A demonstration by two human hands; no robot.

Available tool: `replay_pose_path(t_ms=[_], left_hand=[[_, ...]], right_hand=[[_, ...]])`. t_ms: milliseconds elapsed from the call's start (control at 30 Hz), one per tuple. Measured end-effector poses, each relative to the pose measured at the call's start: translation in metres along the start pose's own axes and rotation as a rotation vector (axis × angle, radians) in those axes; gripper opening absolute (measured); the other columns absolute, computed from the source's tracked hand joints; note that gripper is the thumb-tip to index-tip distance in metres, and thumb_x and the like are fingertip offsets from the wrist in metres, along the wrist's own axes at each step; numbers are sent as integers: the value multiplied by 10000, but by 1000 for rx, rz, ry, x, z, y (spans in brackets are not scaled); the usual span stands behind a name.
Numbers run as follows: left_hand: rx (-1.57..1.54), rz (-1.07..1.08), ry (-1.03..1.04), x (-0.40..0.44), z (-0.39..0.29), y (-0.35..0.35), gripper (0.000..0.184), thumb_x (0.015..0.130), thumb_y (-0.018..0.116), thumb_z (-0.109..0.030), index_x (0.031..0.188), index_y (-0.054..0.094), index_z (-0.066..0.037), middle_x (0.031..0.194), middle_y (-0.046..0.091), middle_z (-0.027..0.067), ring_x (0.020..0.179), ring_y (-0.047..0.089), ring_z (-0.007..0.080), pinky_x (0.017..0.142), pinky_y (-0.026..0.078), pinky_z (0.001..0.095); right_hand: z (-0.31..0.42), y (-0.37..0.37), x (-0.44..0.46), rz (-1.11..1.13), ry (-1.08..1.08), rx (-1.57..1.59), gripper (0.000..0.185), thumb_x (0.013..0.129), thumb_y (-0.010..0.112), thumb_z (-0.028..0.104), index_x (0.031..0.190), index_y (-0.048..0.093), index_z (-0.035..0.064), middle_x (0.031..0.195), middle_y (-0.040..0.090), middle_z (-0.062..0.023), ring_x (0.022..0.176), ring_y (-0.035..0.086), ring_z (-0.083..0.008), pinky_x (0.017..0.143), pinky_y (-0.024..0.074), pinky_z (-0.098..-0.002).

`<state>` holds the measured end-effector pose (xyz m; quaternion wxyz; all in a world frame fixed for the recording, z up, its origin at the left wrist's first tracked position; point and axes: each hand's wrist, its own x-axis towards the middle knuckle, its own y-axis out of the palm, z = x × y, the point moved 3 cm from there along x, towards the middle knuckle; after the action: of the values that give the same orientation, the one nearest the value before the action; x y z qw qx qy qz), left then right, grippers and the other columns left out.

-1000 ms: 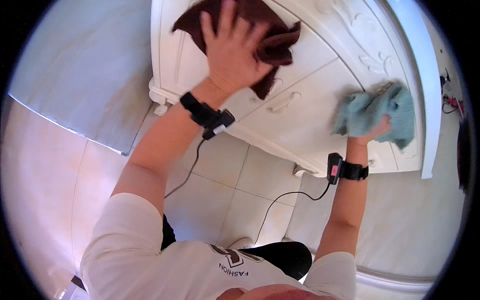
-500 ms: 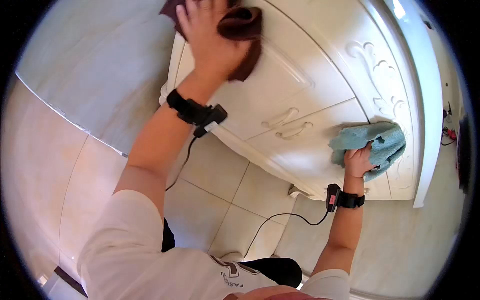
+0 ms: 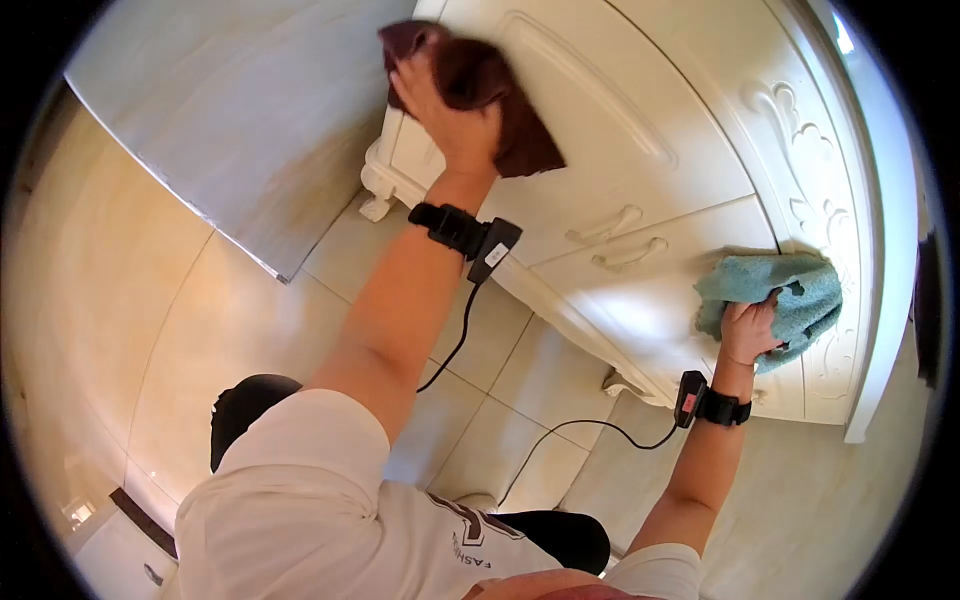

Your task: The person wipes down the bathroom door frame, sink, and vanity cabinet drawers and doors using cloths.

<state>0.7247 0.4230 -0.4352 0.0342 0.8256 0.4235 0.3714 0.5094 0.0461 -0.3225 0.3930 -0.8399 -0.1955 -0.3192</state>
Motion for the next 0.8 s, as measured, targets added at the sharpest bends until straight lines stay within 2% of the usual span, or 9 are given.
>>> replay_pose_path(t_ms=[67, 200, 267, 467, 500, 533, 633, 667, 800], left_hand=[[-42, -27, -99, -29, 50, -7, 701, 728, 678, -224, 1341, 401, -29, 1351, 435, 153, 1343, 294, 372, 1134, 150, 510], [-176, -97, -408, -77, 136, -32, 634, 759, 657, -91, 1335, 403, -16, 1373, 426, 152, 1264, 408, 317, 1090, 295, 412], [-107, 10, -419, -94, 165, -51, 619, 840, 636, -145, 1365, 338, -12, 1298, 469, 151, 1217, 444, 258, 1036, 352, 359], [-225, -41, -483, -61, 102, -9, 730, 827, 622, -272, 1411, 284, 7, 1436, 348, 144, 1345, 287, 295, 1096, 199, 470], [-226, -73, -427, -42, 69, 5, 750, 825, 619, -294, 1418, 275, 10, 1459, 328, 143, 1366, 261, 301, 1106, 173, 488], [-188, -69, -325, -28, 33, 17, 771, 823, 617, -315, 1426, 266, 13, 1482, 308, 142, 1388, 235, 307, 1116, 147, 507], [66, 102, 151, -12, -69, 27, 799, 759, 657, -353, 1415, 332, -33, 1499, 323, 126, 1395, 244, 327, 1123, 104, 546], [62, 207, 257, -15, -88, 27, 810, 743, 680, -377, 1413, 354, -60, 1500, 334, 113, 1378, 288, 317, 1122, 105, 544], [-3, 738, 688, -56, -114, 15, 700, 672, 698, -450, 1322, 538, -245, 1444, 432, -26, 1293, 390, 259, 1092, 183, 565]], right_hand=[[9, -13, 4, -156, 8, 25, 675, 910, 377, 524, 1327, 483, 3, 1376, 463, -222, 1288, 383, -440, 1088, 252, -525], [6, -6, 5, -82, -51, -166, 678, 901, 401, 523, 1322, 487, -2, 1380, 452, -236, 1282, 387, -446, 1087, 252, -529], [16, -21, 11, -222, -31, -1, 676, 890, 433, 515, 1318, 490, -6, 1369, 461, -240, 1264, 405, -455, 1075, 274, -528], [28, -32, 13, -223, 61, 28, 623, 858, 483, 502, 1232, 557, 9, 1295, 522, -246, 1175, 473, -466, 1010, 346, -535], [19, -15, 9, -127, 30, -67, 582, 856, 494, 491, 1158, 595, 5, 1252, 549, -242, 1106, 514, -465, 952, 385, -545], [24, -12, 10, -155, -76, -157, 346, 838, 556, 280, 1075, 613, 35, 1057, 599, -244, 985, 544, -462, 812, 415, -575], [84, -33, 25, -177, -137, -43, 411, 837, 553, 264, 1167, 576, 21, 1173, 547, -292, 1058, 525, -484, 878, 400, -601], [103, -35, 26, -38, 63, 275, 423, 839, 548, 271, 1169, 572, 7, 1193, 549, -275, 1078, 525, -462, 897, 406, -579], [152, 0, -18, 133, -261, 394, 506, 825, 523, 248, 1268, 517, 3, 1274, 515, -262, 1172, 484, -429, 1000, 365, -535]])
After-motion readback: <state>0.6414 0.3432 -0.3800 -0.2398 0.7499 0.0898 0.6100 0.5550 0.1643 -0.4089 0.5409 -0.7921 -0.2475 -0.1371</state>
